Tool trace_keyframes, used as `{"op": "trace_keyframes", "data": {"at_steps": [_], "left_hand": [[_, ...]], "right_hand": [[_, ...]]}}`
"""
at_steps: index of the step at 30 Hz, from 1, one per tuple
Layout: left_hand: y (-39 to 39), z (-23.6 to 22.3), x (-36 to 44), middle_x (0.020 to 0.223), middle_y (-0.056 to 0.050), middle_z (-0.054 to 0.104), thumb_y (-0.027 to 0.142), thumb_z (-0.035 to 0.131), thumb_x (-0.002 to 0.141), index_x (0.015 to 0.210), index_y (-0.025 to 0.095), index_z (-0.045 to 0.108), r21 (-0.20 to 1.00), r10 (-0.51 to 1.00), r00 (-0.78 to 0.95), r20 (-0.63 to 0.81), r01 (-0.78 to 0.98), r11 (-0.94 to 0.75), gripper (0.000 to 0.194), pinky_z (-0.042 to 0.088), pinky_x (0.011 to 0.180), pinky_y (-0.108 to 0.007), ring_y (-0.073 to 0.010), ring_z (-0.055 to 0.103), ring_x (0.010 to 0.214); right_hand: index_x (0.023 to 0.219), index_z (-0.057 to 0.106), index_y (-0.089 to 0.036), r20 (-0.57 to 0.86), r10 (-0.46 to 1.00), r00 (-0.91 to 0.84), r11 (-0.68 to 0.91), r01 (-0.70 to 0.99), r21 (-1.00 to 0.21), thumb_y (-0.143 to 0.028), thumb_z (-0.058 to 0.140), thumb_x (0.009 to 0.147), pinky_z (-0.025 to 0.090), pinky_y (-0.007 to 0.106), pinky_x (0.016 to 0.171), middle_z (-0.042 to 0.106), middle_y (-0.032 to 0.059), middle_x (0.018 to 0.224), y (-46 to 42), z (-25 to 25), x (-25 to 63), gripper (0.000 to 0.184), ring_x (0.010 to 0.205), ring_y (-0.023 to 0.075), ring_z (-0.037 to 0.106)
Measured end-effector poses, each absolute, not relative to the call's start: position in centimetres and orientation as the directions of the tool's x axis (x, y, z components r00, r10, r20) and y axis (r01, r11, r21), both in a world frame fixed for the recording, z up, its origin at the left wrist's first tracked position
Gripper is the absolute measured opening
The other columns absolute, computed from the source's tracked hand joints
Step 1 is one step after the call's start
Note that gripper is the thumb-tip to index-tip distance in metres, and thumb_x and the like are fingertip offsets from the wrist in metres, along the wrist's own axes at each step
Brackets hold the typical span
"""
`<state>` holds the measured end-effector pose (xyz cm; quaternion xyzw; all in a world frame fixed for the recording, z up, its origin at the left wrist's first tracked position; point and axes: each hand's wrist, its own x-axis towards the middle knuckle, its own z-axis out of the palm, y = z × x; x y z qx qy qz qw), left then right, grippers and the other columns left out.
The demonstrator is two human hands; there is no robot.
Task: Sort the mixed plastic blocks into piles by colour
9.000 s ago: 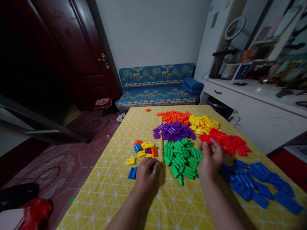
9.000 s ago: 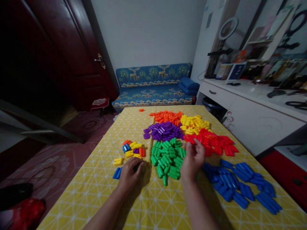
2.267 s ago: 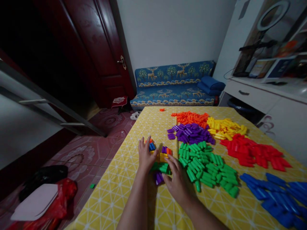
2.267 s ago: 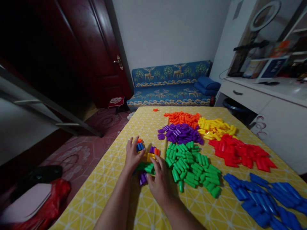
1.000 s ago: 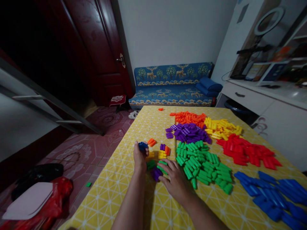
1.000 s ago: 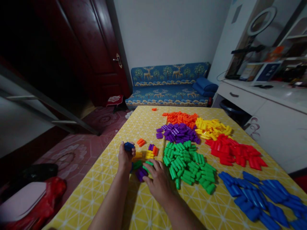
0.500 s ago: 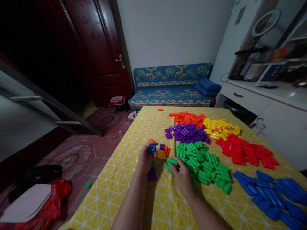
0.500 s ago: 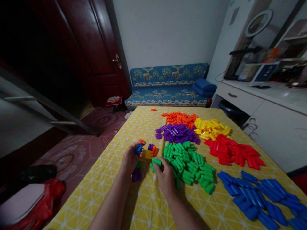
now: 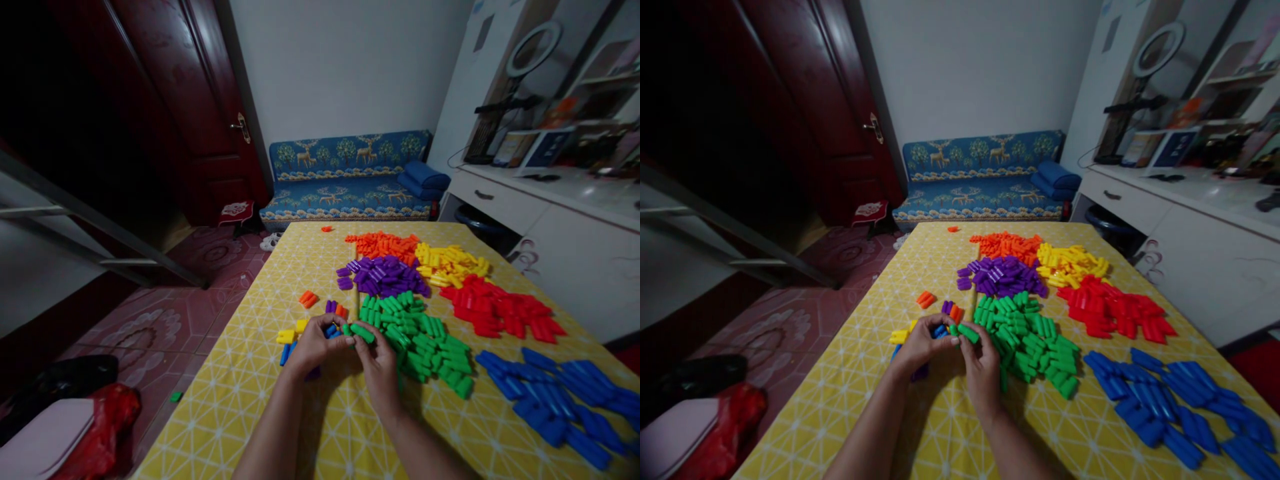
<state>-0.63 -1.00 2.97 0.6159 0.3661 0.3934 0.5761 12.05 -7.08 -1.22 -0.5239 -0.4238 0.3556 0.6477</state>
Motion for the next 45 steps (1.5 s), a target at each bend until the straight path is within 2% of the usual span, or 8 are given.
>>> {"op": "trace_keyframes", "data": {"at_steps": [4, 9, 13, 19, 28, 35, 39, 45], "left_hand": [[-0.4, 2.4, -0.8, 0.068, 0.001, 0.063, 0.033, 0.079, 0.062, 0.078, 0.016, 0.068, 0.998, 0.956, 0.290, 0.039, -0.061, -0.023, 0.026, 0.040, 0.060, -0.021, -0.0107, 0.053, 0.060], [0.2, 1.6, -0.9, 0.073, -0.001, 0.067, 0.035, 0.076, 0.065, 0.083, 0.015, 0.071, 0.998, 0.974, 0.218, 0.056, 0.027, -0.063, 0.027, 0.042, 0.062, -0.023, -0.0127, 0.057, 0.063], [0.1, 1.4, -0.6, 0.085, -0.003, 0.072, 0.034, 0.073, 0.068, 0.091, 0.015, 0.072, 0.987, 0.963, 0.257, 0.086, 0.110, -0.117, 0.029, 0.046, 0.076, -0.027, -0.0181, 0.064, 0.080], [-0.2, 1.6, -0.2, 0.090, -0.005, 0.074, 0.035, 0.073, 0.069, 0.092, 0.015, 0.073, 0.986, 0.964, 0.258, 0.072, 0.127, -0.107, 0.031, 0.048, 0.077, -0.028, -0.0211, 0.065, 0.085], [-1.4, 1.8, 1.0, 0.079, -0.005, 0.071, 0.038, 0.073, 0.069, 0.085, 0.013, 0.073, 0.995, 0.943, 0.326, 0.065, 0.054, -0.088, 0.030, 0.046, 0.070, -0.026, -0.0175, 0.061, 0.074], [-2.0, 2.0, 1.6, 0.078, -0.006, 0.070, 0.038, 0.073, 0.070, 0.084, 0.013, 0.074, 0.999, 0.925, 0.378, 0.039, 0.005, -0.044, 0.029, 0.045, 0.071, -0.028, -0.0179, 0.060, 0.075], [-2.1, 2.2, 1.7, 0.082, -0.008, 0.069, 0.048, 0.071, 0.072, 0.089, 0.013, 0.074, 0.987, 0.948, 0.315, -0.047, -0.129, 0.092, 0.038, 0.045, 0.068, -0.025, -0.0165, 0.059, 0.075], [-1.8, 3.4, 1.1, 0.122, -0.014, 0.059, 0.061, 0.047, 0.084, 0.120, 0.017, 0.060, 0.617, 0.876, 0.457, -0.155, -0.647, 0.447, 0.058, 0.049, 0.083, -0.030, -0.0215, 0.059, 0.104]], "right_hand": [[0.109, 0.061, -0.021, 0.244, 0.895, 0.372, 0.257, 0.016, -0.966, -0.036, 0.056, 0.088, 0.053, 0.037, 0.083, 0.066, 0.0086, 0.109, -7.7, -0.4, 12.3, 0.027, 0.098, 0.0231, 0.063], [0.107, 0.063, -0.021, 0.597, 0.684, 0.419, 0.380, 0.494, -0.782, -0.028, 0.057, 0.088, 0.050, 0.039, 0.088, 0.066, 0.0085, 0.104, -7.9, 1.5, 15.6, 0.022, 0.100, 0.0226, 0.061], [0.110, 0.062, -0.017, 0.669, 0.555, 0.495, 0.229, 0.682, -0.695, -0.031, 0.055, 0.088, 0.050, 0.040, 0.085, 0.067, 0.0124, 0.106, -6.6, 1.4, 20.6, 0.027, 0.098, 0.0243, 0.062], [0.101, 0.066, -0.015, 0.646, 0.672, 0.363, 0.033, 0.856, -0.516, -0.037, 0.055, 0.085, 0.048, 0.046, 0.085, 0.067, 0.0142, 0.100, -5.7, -0.3, 25.2, 0.029, 0.094, 0.0287, 0.061], [0.118, 0.058, -0.022, 0.661, 0.750, 0.012, 0.444, 0.731, -0.517, -0.027, 0.062, 0.086, 0.049, 0.038, 0.089, 0.062, 0.0087, 0.109, -7.4, 0.9, 16.5, 0.033, 0.103, 0.0230, 0.057], [0.116, 0.060, -0.023, 0.683, 0.728, 0.052, 0.472, 0.685, -0.555, -0.012, 0.052, 0.089, 0.051, 0.034, 0.086, 0.062, 0.0074, 0.103, -7.3, 0.2, 15.7, 0.031, 0.098, 0.0199, 0.059], [0.110, 0.063, -0.021, 0.746, 0.630, 0.217, 0.346, 0.781, -0.520, -0.019, 0.058, 0.087, 0.051, 0.038, 0.084, 0.064, 0.0087, 0.100, -6.6, 0.3, 18.9, 0.024, 0.093, 0.0224, 0.061], [0.105, 0.065, -0.018, 0.770, 0.557, 0.310, 0.174, 0.863, -0.474, -0.026, 0.060, 0.086, 0.046, 0.046, 0.089, 0.065, 0.0107, 0.103, -6.2, 0.2, 22.0, 0.021, 0.099, 0.0265, 0.059]]}}
